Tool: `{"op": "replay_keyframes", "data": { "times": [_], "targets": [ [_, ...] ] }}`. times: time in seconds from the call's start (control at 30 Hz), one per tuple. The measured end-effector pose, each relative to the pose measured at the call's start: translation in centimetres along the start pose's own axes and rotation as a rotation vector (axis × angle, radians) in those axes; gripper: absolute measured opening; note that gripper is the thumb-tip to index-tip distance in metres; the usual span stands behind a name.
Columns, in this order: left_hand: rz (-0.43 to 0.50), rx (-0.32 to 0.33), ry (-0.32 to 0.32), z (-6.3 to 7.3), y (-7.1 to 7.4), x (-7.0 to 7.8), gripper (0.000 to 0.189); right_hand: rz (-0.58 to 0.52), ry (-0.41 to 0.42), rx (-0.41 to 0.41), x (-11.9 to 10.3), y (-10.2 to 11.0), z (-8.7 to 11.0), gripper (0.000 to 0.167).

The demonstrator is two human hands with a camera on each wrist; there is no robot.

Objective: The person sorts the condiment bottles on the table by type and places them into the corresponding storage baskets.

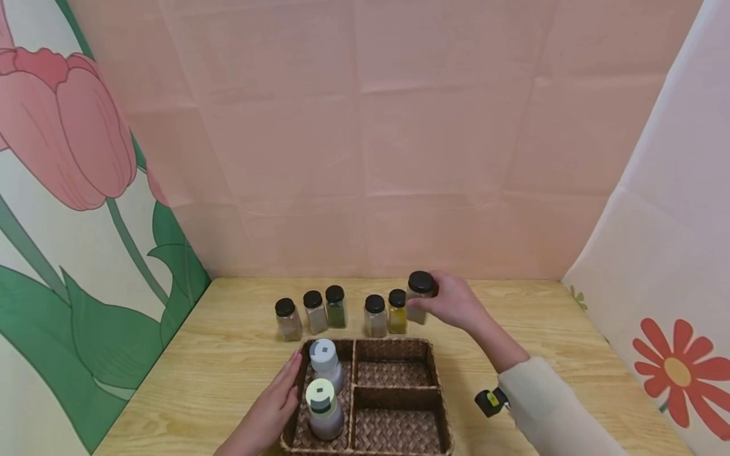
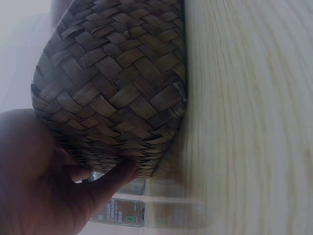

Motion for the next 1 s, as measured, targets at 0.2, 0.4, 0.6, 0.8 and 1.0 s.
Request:
{"op": "replay_keyframes", "data": {
  "times": [0.2,0.4,0.6,0.8,1.0],
  "targets": [
    [0.0,0.003,-0.008,0.0,0.0,0.0,0.06,-0.021,-0.007,-0.026,-0.6,-0.7,0.2,0.045],
    [0.008,-0.012,0.003,0.0,-0.1,-0.1,0.061,-0.027,0.008,-0.037,-1.3,-1.1,0.3,0.047],
    [0.017,-0.015,-0.001,-0.1,-0.1,-0.2,0.06,-0.033,0.016,-0.046,-1.8,-1.5,0.3,0.05],
    [0.015,-0.012,-0.007,-0.1,-0.2,-0.3,0.06,-0.032,0.02,-0.054,-2.2,-2.0,0.5,0.05],
    [0.017,-0.016,-0.004,0.0,-0.2,-0.2,0.06,-0.019,0.051,-0.052,-2.6,-2.5,0.6,0.045]
  ]
}}
Point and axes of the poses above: each hand's wrist, its own z-axis away from the middle knuckle, its own y-axis out of the back of the hand, x = y × z, the point moved 10 cm from there along -z, towards the middle knuckle, and after that the axes turned 10 degrees about -z, right-handed, at the moved point
